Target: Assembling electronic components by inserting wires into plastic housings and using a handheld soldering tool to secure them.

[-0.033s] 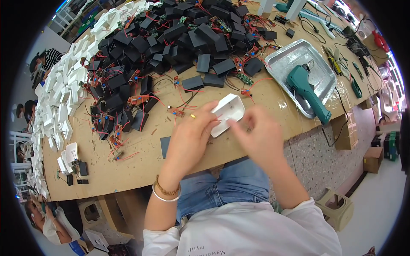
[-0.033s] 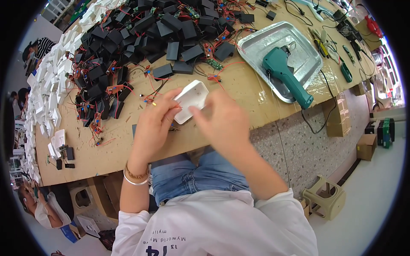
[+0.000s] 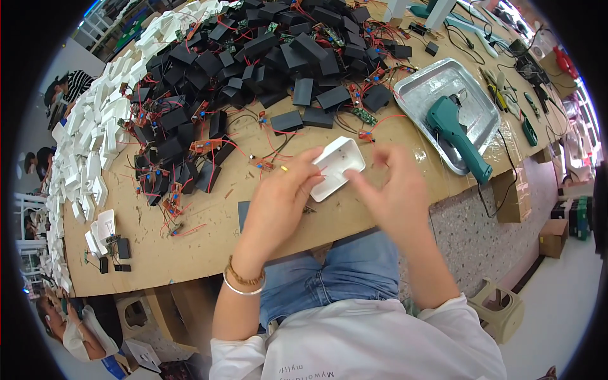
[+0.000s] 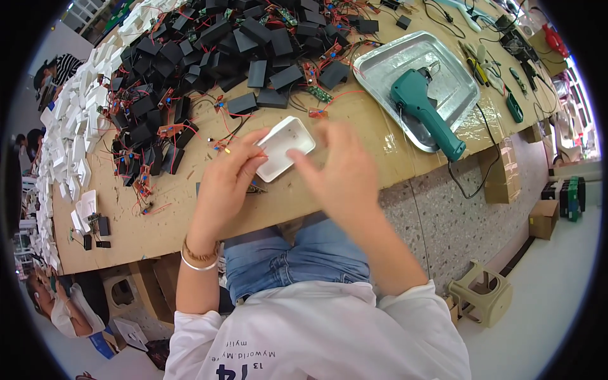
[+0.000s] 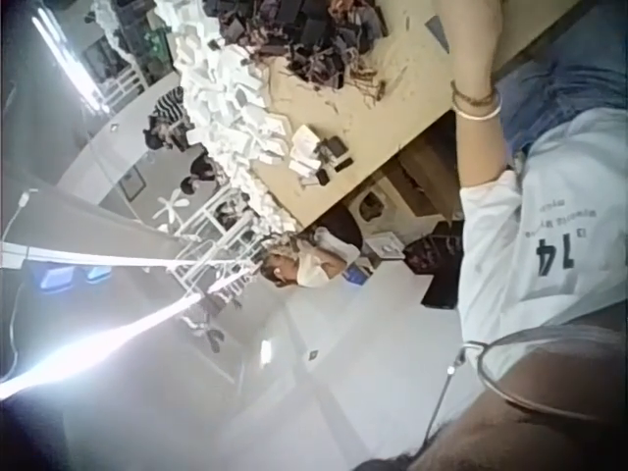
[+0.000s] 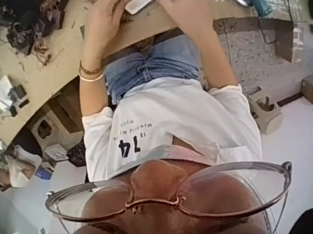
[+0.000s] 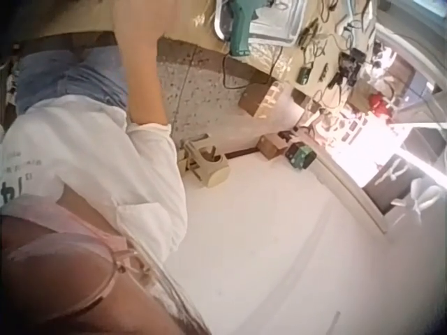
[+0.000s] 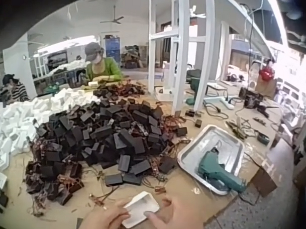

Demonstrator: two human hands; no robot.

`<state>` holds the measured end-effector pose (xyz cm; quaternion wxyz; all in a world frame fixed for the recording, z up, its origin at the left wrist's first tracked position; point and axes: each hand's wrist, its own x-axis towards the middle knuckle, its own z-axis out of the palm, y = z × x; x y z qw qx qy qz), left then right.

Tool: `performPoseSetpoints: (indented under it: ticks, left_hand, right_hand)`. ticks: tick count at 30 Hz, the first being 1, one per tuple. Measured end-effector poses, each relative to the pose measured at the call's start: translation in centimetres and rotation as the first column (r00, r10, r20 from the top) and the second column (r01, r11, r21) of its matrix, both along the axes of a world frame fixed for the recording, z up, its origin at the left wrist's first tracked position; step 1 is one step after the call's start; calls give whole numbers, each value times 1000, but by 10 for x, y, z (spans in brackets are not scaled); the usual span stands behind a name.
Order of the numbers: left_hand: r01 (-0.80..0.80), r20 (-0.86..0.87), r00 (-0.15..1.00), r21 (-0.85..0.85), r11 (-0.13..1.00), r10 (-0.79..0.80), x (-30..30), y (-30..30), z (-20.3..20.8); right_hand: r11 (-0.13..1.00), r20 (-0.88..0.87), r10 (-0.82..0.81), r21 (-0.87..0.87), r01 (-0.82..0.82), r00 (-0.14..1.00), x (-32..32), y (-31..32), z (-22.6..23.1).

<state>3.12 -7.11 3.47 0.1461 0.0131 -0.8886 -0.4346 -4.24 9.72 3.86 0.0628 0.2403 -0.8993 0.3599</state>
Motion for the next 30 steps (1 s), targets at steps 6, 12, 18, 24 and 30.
performPoseSetpoints:
  ticks: [6,12,18,24,30]
  left_hand:
    - [-55,-87,995,-71,996,49,1,19,1]
    - [-299,-210,942,-178,938,261,-10,36,-20]
    - [-259,-146,959,-116,959,241,-9,30,-18]
    - [-185,-144,976,-160,970,162,-5,25,-17]
    - [-180,-178,972,-162,970,151,-4,25,-19]
  right_hand:
    - [968,185,206,-180,-172,961,-26,-5,-29]
    - [956,208,166,-274,-106,964,-15,-5,-23]
    - [939,-6,289,-194,-284,957,-10,11,-8]
    - [926,63,315,-239,-293,947,-13,11,-24]
    - [897,73,383,-266,-352,921,-16,11,-29]
